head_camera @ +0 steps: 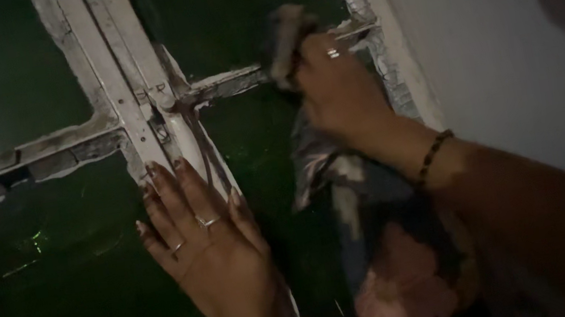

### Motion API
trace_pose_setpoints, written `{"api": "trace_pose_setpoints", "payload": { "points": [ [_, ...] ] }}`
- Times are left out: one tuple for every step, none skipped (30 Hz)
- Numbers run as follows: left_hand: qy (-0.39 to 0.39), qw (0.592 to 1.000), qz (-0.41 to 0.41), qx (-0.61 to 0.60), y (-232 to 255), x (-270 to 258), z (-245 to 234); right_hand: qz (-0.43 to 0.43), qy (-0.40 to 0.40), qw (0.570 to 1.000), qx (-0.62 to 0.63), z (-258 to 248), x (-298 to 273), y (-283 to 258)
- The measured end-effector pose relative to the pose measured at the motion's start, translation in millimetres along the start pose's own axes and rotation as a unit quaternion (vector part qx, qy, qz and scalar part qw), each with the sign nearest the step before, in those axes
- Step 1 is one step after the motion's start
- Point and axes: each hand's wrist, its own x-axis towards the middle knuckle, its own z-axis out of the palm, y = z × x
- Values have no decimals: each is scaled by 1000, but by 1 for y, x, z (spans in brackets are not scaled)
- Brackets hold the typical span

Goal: The person wipes the green glass and white frame of a window using a cloth and then uses their hands to manipulate the latch and frame edges.

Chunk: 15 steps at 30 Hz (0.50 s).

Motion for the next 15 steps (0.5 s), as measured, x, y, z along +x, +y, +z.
{"api": "trace_pose_setpoints", "payload": {
  "points": [
    [2, 1000, 0, 0, 1, 0, 0, 10, 1, 1000, 2, -6, -4, 3],
    [3, 1000, 2, 1, 0, 0, -1, 30, 8, 1000, 0, -3, -4, 0],
    [1, 1000, 0, 2, 0, 0, -1, 50, 14, 999, -3, 2, -3, -7],
    [0, 1000, -2, 2, 0, 0, -1, 69, 20, 997, -5, 7, -2, -14],
    [-2, 1000, -4, 3, 0, -1, 0, 67, 33, 997, -9, 12, -1, -20],
    [-3, 1000, -3, 5, 0, -1, -1, 64, 50, 997, -10, 18, 3, -26],
    [-4, 1000, -3, 7, 1, -1, -1, 60, 66, 996, -11, 23, 6, -31],
    [-6, 1000, 0, 9, 1, 0, -1, 66, 74, 995, 4, 25, 7, -35],
    [-10, 1000, -1, 1, 0, 1, -3, 72, 81, 994, 18, 27, 8, -38],
    [-13, 1000, -1, -10, 0, 1, -3, 77, 89, 993, 30, 28, 8, -39],
    [-16, 1000, -1, -22, 1, 1, -3, 62, 91, 994, 28, 31, 9, -42],
    [-21, 1000, -8, -22, 3, 2, -3, 46, 91, 994, 25, 34, 9, -47],
    [-26, 999, -15, -23, 4, 2, -2, 31, 91, 995, 23, 38, 10, -52],
    [-32, 999, -23, -21, 3, 1, -2, 18, 47, 997, 65, 42, 12, -60],
    [-26, 999, -17, -25, 3, 1, -2, 6, 3, 994, 107, 46, 15, -69]
  ]
}}
